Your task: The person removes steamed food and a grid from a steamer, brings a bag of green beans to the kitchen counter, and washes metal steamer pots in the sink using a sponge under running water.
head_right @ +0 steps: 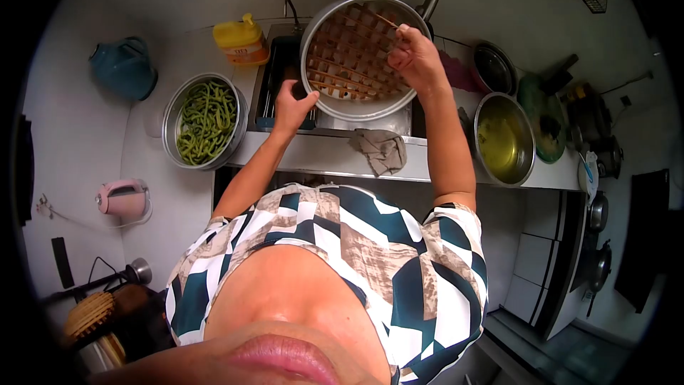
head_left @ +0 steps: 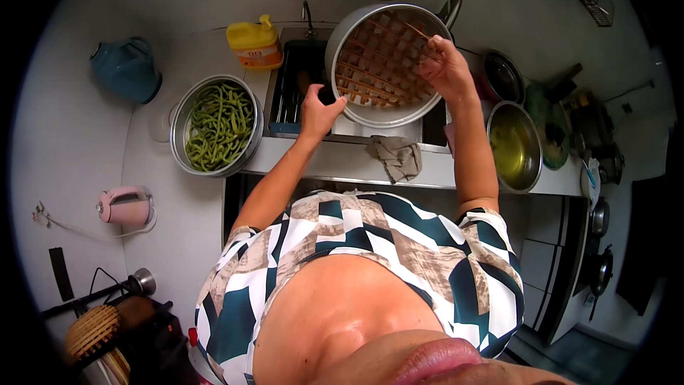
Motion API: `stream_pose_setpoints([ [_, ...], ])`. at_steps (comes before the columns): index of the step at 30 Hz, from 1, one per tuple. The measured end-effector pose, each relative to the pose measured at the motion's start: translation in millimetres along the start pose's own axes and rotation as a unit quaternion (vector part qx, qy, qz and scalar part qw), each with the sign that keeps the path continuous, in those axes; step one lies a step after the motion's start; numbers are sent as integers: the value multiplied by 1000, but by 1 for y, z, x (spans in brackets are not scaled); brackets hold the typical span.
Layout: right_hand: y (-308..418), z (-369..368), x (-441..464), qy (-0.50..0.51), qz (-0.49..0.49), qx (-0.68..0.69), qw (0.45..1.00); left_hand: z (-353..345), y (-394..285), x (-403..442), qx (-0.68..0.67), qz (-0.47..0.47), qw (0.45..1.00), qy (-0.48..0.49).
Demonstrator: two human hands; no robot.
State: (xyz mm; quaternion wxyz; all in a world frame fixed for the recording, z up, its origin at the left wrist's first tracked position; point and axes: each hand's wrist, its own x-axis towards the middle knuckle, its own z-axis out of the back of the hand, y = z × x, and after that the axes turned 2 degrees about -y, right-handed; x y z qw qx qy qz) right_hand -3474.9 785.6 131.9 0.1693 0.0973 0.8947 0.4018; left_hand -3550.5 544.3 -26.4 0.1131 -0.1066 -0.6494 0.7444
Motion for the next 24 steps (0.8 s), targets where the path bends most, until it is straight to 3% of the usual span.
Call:
stream_pose_setpoints([
  [7,11,-16,-19,36,30,-95,994,4,-5,3,36,6,999,-33],
  [11,33,5,-7,108,28,32,993,-5,-6,-6,71,-37,995,-57],
  [13,52,-20,-23,59,98,29,993,-2,-12,-10,84,-48,993,-64],
  [14,60,-25,-27,94,123,27,988,1,-15,-12,91,-54,992,-68],
  [18,83,-27,-46,114,183,40,976,16,-16,-16,144,-161,972,-91],
  [24,59,17,-58,-18,117,-43,992,45,-38,-14,229,-329,912,-85],
])
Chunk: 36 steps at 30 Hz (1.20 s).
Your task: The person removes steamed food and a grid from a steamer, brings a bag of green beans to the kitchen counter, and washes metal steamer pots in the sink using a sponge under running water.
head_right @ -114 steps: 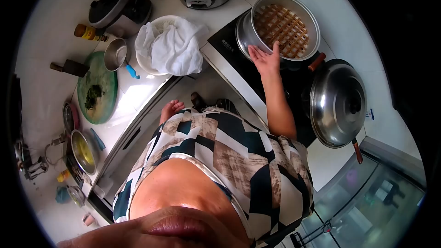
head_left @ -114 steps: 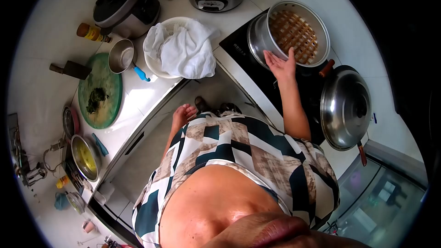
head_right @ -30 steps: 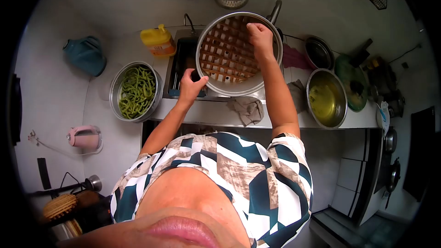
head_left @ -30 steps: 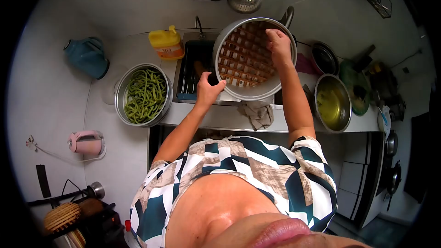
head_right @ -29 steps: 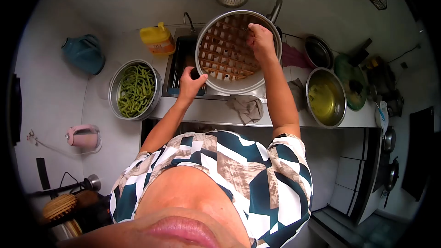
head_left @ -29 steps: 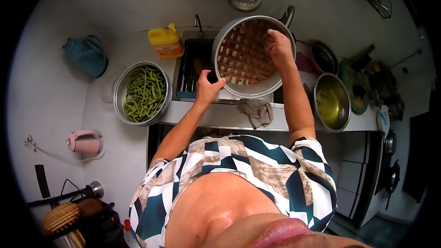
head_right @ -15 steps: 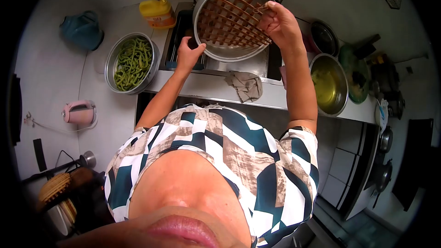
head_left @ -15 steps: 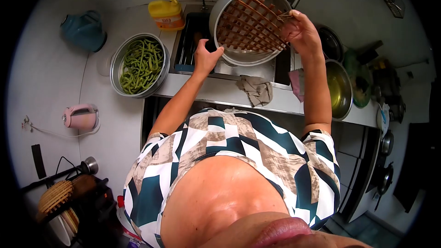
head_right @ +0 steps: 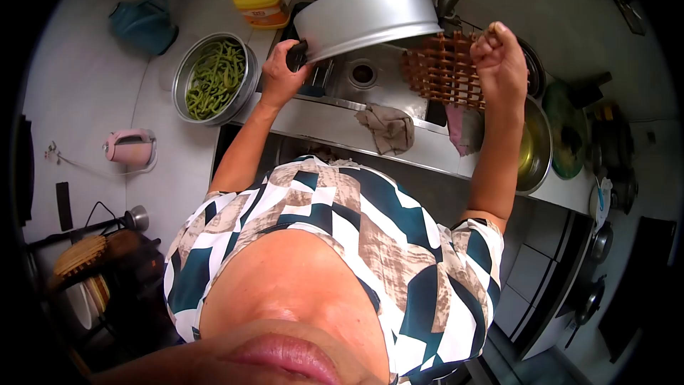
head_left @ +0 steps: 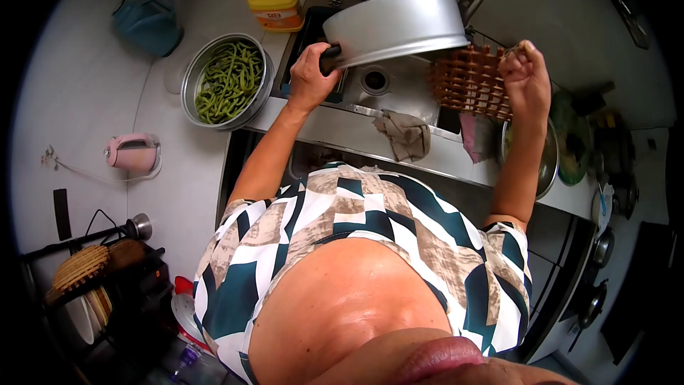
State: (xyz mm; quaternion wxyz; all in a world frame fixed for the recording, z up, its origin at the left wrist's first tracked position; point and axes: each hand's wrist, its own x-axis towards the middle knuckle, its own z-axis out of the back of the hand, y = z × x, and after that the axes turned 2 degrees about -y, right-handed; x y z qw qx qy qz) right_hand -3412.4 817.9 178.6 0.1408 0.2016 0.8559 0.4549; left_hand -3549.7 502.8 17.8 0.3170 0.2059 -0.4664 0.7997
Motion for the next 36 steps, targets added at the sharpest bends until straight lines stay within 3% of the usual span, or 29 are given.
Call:
stream_pose_setpoints([
  [2,-16,18,-7,-23,-31,-2,999,15,-1,6,24,-86,996,2],
  [6,-37,38,-22,-60,-46,6,997,34,-14,17,23,-159,987,3],
  [9,-42,50,-31,-61,-50,13,997,31,-18,22,14,-149,989,1],
  [11,-51,51,-22,-23,-67,19,997,34,-10,21,28,-113,993,-33],
  [13,-64,48,-7,7,-96,21,995,41,-8,13,38,-4,999,-34],
  [17,-73,49,7,-14,-124,3,992,35,-10,7,4,125,991,-43],
  [23,-73,61,8,-4,-161,-9,987,29,-6,-4,-13,198,980,-22],
  [30,-51,51,-9,-13,-130,-43,990,7,1,-3,-178,319,930,34],
  [33,-62,41,-11,-36,-101,7,994,5,19,-11,-281,340,897,29],
  [36,-96,-23,-13,-153,-69,31,985,44,76,-7,-296,329,895,49],
])
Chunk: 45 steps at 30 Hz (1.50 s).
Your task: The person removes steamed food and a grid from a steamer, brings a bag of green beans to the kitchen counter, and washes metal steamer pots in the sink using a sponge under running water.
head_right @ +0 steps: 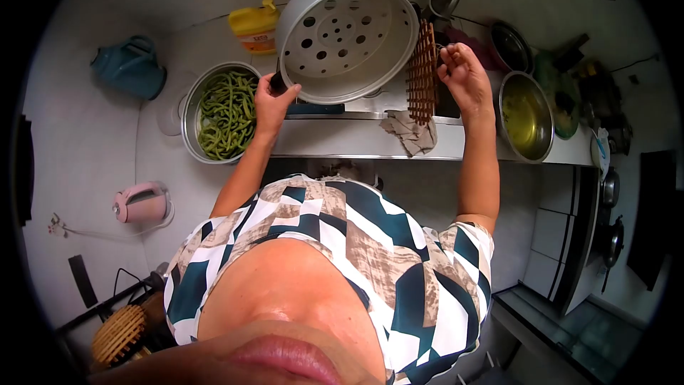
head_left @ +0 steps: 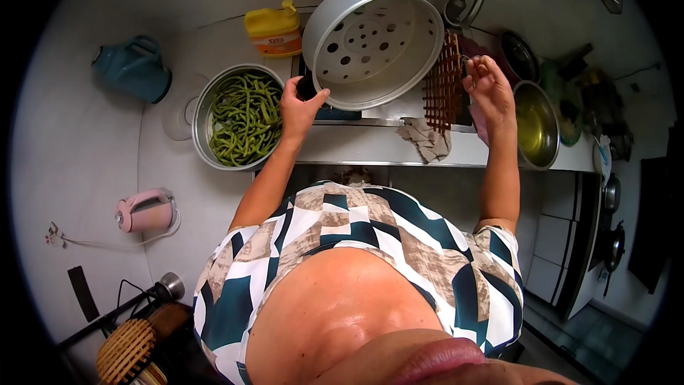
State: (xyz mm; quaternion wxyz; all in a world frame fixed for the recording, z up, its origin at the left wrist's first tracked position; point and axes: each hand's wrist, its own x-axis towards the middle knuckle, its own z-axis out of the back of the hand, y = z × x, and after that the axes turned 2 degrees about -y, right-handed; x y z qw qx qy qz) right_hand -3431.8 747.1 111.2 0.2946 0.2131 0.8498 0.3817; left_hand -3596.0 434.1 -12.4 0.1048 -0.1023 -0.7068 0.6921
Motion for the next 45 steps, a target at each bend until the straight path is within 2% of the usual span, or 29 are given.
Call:
stream_pose_setpoints([
  [4,-21,-46,2,50,34,2,998,54,20,39,7,-22,999,25],
  [7,-13,-60,9,108,3,57,992,59,24,54,-12,-37,999,24],
  [10,-13,-74,5,130,-25,47,990,66,17,54,-37,-32,999,10],
  [13,-12,-90,-9,105,-38,41,993,72,7,45,-93,-6,996,-5],
  [14,-10,-91,-14,151,-39,38,987,74,6,45,-109,1,994,-9],
  [18,-2,-87,-25,225,33,-29,973,72,-7,37,-183,31,983,-7],
  [21,16,-79,-39,175,129,-114,969,68,-31,22,-230,53,972,7],
  [25,23,-66,-41,147,180,-168,958,56,-49,16,-240,40,970,12],
  [29,8,-64,-25,84,169,-291,938,31,-67,12,-213,-17,977,-5],
  [30,5,-64,-20,114,179,-314,925,24,-70,12,-191,-41,981,-11],
  [33,-1,-67,-23,116,226,-339,906,4,-83,3,-156,-103,982,-10],
  [36,-2,-65,-23,111,406,-412,808,-10,-93,0,-123,-135,983,4],
  [39,3,-68,-28,94,289,-423,854,-21,-87,5,-84,-143,986,10],
  [40,-1,-73,-27,119,224,-348,903,-24,-85,7,-71,-146,987,10],
  [43,-28,-71,6,46,218,-389,894,-33,-90,8,2,-171,985,-10],
  [45,-39,-78,18,32,269,-481,834,-39,-98,6,27,-176,984,-16],
])
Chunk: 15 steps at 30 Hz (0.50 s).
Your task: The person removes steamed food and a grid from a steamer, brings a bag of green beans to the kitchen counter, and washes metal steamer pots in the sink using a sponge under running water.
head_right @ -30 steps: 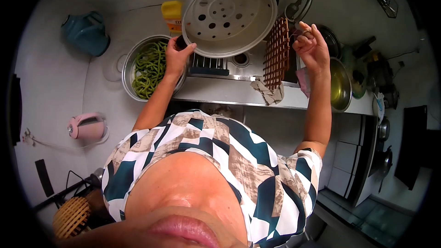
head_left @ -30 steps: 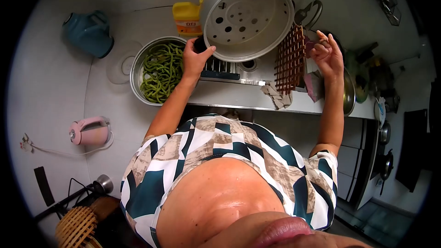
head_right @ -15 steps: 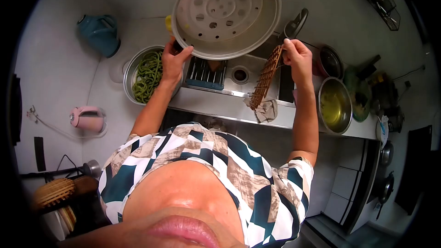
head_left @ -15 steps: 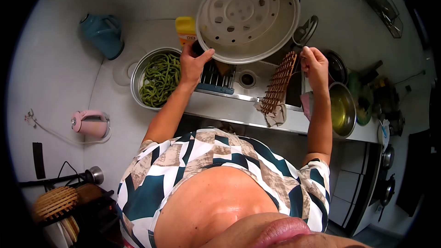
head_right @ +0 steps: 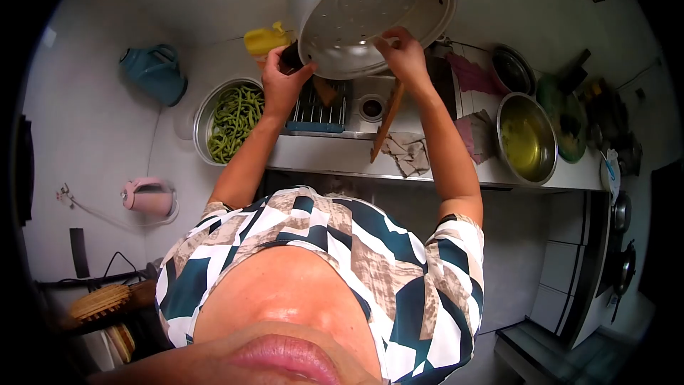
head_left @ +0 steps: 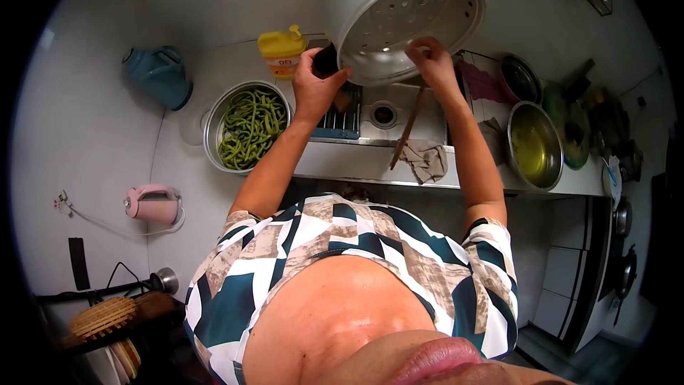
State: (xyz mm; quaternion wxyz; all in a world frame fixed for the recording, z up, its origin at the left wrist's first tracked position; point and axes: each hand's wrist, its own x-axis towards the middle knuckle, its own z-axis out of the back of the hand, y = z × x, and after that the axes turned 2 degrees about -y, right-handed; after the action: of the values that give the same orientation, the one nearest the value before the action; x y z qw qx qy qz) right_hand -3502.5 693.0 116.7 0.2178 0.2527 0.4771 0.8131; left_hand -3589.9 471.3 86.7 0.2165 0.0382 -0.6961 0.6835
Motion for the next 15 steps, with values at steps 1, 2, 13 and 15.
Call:
stream_pose_setpoints([
  [1,-1,-6,5,-3,25,-57,998,-3,-4,0,12,-3,1000,-3],
  [2,-6,-11,12,-16,35,-70,997,-5,-9,-2,23,-7,1000,-1],
  [13,-5,-41,27,-72,-29,-55,995,-21,-21,-18,101,-77,992,0],
  [15,-12,-45,31,-87,-26,-41,995,-19,-27,-21,117,-89,989,3],
])
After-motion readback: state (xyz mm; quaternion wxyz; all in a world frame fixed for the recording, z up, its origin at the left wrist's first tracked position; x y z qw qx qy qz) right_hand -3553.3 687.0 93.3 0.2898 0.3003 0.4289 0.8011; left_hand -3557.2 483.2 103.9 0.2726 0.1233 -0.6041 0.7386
